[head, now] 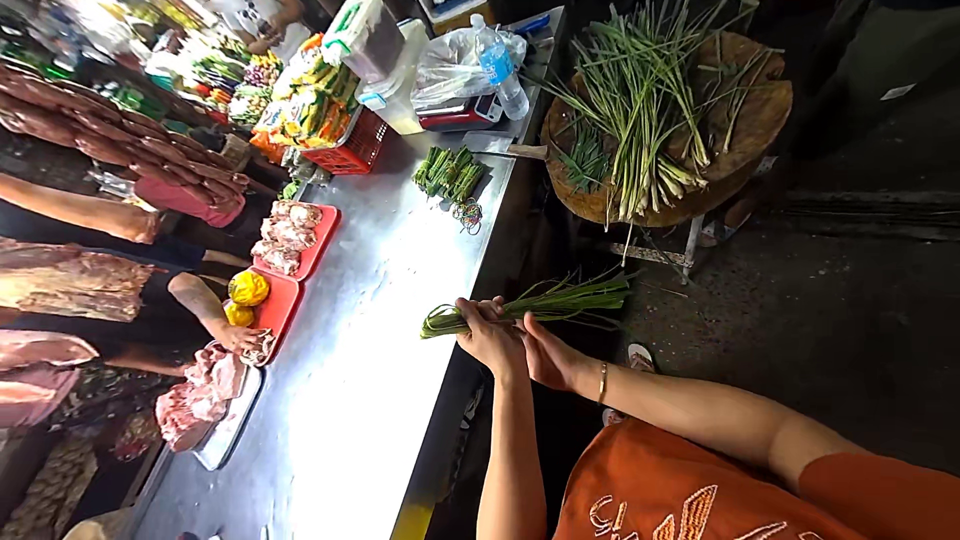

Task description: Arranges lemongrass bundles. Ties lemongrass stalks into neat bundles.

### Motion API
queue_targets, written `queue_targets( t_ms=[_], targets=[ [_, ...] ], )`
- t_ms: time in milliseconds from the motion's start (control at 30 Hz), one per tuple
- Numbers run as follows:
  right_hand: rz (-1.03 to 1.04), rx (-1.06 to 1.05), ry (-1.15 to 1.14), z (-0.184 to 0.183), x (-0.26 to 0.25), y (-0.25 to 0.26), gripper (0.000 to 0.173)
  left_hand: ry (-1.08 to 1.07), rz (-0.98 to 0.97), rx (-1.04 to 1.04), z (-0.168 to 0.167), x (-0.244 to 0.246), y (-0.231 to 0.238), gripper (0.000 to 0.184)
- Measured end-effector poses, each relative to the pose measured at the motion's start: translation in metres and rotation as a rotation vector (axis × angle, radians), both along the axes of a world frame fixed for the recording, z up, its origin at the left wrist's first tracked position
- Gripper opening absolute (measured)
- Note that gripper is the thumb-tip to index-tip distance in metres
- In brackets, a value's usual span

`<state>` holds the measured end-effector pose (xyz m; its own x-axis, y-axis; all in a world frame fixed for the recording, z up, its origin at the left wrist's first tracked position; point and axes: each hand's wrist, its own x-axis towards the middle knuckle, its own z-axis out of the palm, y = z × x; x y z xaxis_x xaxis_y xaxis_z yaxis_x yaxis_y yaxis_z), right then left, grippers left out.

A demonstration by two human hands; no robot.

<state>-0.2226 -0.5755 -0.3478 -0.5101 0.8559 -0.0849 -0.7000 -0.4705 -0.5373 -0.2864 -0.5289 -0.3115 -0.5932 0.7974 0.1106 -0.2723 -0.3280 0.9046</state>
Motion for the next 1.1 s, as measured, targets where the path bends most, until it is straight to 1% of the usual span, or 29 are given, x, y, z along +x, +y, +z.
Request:
queue_targets(
  t_ms=[67, 133, 167, 233, 300, 433, 567, 633, 700, 800, 833, 900, 967, 1000, 1033, 1100],
  targets=[
    [-0.171, -0.051, -0.054, -0.004, -0.013, 0.011, 0.054, -0.031, -0.003, -0.013, -0.002, 0.004, -0.016, 0.037],
    [-0.300, -0.115, -0.041, -0.015, -0.023, 0.012, 0.045, -0.077, -0.026, -0.011, -0.001, 0.005, -0.031, 0.039],
    [-0.322, -0.121, -0.031, -0.017, -0.024, 0.008, 0.044, -0.098, -0.040, -0.016, 0.000, 0.003, -0.038, 0.040],
    [-0.364, -0.180, -0.024, -0.010, -0.025, -0.004, 0.036, -0.125, -0.067, -0.042, -0.002, -0.003, -0.050, 0.043],
    [-0.413, -0.224, -0.076, -0.005, -0.028, -0.015, 0.030, -0.127, -0.083, -0.093, -0.004, -0.010, -0.061, 0.044],
    [-0.468, -0.075, -0.273, -0.018, -0.038, -0.031, 0.026, -0.108, -0.125, -0.192, -0.010, -0.027, -0.075, 0.041],
    [-0.417, -0.032, -0.534, -0.026, -0.039, -0.046, 0.024, -0.045, -0.161, -0.236, -0.020, -0.035, -0.092, 0.034],
    [-0.318, -0.043, -0.678, -0.028, -0.035, -0.051, 0.023, 0.013, -0.181, -0.253, -0.029, -0.036, -0.103, 0.032],
    [-0.193, -0.031, -0.807, -0.031, -0.028, -0.053, 0.024, 0.052, -0.160, -0.299, -0.040, -0.036, -0.112, 0.029],
    [0.032, -0.018, -0.982, -0.041, -0.021, -0.056, 0.028, 0.076, -0.150, -0.420, -0.064, -0.042, -0.120, 0.023],
    [0.129, -0.025, -1.052, -0.048, -0.019, -0.056, 0.029, 0.064, -0.181, -0.479, -0.074, -0.046, -0.121, 0.026],
    [0.374, -0.032, -1.227, -0.063, -0.017, -0.058, 0.031, -0.014, -0.299, -0.601, -0.099, -0.053, -0.124, 0.035],
    [0.614, -0.060, -1.339, -0.079, -0.016, -0.065, 0.031, -0.133, -0.376, -0.720, -0.129, -0.054, -0.134, 0.038],
    [0.702, -0.094, -1.359, -0.084, -0.016, -0.069, 0.031, -0.197, -0.408, -0.768, -0.141, -0.054, -0.142, 0.041],
    [0.762, -0.129, -1.374, -0.087, -0.015, -0.073, 0.027, -0.241, -0.419, -0.801, -0.149, -0.051, -0.149, 0.044],
    [0.855, -0.179, -1.399, -0.088, -0.011, -0.079, 0.022, -0.288, -0.415, -0.823, -0.156, -0.045, -0.161, 0.050]
  ],
)
